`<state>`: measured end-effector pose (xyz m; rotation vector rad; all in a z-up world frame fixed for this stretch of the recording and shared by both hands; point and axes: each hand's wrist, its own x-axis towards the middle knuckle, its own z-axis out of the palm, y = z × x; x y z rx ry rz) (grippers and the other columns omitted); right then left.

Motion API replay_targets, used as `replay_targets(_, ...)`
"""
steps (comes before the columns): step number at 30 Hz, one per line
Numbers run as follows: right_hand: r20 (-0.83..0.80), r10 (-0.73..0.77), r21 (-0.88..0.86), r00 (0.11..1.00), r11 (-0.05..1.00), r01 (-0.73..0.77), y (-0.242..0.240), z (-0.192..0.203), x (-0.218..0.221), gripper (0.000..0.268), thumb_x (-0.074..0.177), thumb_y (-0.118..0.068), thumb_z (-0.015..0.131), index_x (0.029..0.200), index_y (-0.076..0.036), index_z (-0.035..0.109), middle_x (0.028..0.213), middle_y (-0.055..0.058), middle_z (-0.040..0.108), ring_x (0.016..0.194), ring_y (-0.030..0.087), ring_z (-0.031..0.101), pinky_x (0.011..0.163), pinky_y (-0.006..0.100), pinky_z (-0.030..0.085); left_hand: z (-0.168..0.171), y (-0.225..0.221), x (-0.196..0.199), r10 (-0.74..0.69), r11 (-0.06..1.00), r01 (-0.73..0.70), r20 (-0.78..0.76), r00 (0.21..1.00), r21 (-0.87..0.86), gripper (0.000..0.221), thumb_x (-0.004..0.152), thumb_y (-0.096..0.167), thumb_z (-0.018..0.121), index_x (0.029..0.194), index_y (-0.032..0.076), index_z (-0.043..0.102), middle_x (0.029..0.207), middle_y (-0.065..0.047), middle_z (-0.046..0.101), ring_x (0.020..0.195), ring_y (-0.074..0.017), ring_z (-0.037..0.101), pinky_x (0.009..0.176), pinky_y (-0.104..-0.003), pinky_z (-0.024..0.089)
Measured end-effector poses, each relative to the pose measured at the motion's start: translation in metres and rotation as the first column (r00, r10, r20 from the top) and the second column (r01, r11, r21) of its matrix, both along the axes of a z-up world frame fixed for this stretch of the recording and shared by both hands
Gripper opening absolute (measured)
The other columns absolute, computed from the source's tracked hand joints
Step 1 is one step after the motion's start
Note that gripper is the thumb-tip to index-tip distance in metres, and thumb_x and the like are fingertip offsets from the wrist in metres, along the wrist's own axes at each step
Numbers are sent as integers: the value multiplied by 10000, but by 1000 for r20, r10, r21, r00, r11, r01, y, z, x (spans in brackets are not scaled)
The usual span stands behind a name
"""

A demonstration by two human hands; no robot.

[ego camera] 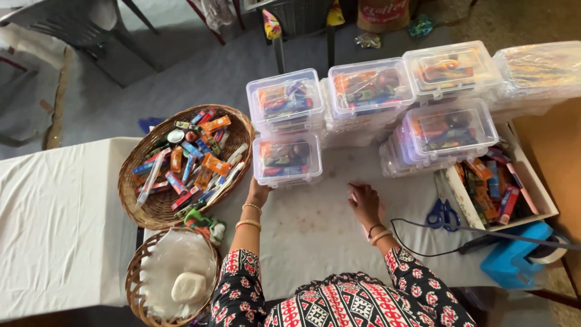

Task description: The person wraps small packaged items in clear plastic film on a table, then places the wrapped bundles into clear plastic storage boxes and stacks the boxes with others on the table. They occasionally pick additional items from a wicker basket and wipe the table surface with a pink cloth.

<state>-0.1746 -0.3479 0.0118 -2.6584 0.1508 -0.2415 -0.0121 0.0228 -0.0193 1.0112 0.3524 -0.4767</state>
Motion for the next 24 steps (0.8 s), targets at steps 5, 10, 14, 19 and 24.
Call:
replay_targets(5, -41, -36, 388, 999, 920, 49, -5, -43, 11, 550, 875, -233, 785, 1400, -265, 626, 1170, 60, 657, 1052, 241, 644, 928, 389, 529, -3, -7, -11, 1, 999, -4, 84, 996, 34, 486, 962, 425, 533, 1359, 147, 578, 1275, -42, 663, 1142, -277, 621, 866, -499, 506)
replay_targets(10, -57, 68, 878, 996, 478, 18, 28, -63, 50, 601, 931, -186, 726, 1499, -167, 534, 1292, 82, 643, 1003, 159, 649, 881, 312, 548, -8, -6, -10, -16, 998, 12, 64, 998, 60, 480, 969, 447, 500, 1318, 138, 615, 1229, -51, 689, 1076, -249, 648, 806, -459, 519)
replay_targets(14, -63, 176, 861, 982, 507, -36, 56, -58, 62, 653, 900, -184, 731, 1490, -117, 458, 1367, 67, 548, 978, 166, 644, 853, 304, 537, 1, -13, -15, -23, 999, 21, 38, 999, 37, 507, 968, 484, 468, 1308, 141, 623, 1225, -56, 701, 1080, -248, 652, 808, -459, 531)
replay_targets(19, -106, 182, 902, 978, 431, 18, 49, -22, 42, 624, 914, -178, 716, 1476, -95, 460, 1382, 60, 516, 1058, 177, 616, 900, 328, 511, -1, -23, -31, -61, 998, 60, 95, 994, 12, 512, 990, 462, 478, 1307, 91, 636, 1233, -81, 733, 1113, -271, 669, 838, -459, 535)
replay_targets(24, -116, 76, 922, 990, 380, 79, 15, -42, 20, 565, 908, -167, 701, 1430, -96, 497, 1248, 24, 629, 1065, 159, 628, 945, 325, 503, 45, -67, -52, -205, 979, 206, 71, 976, -7, 662, 1000, 584, 359, 1445, 128, 540, 1216, -93, 759, 1137, -253, 676, 887, -449, 540)
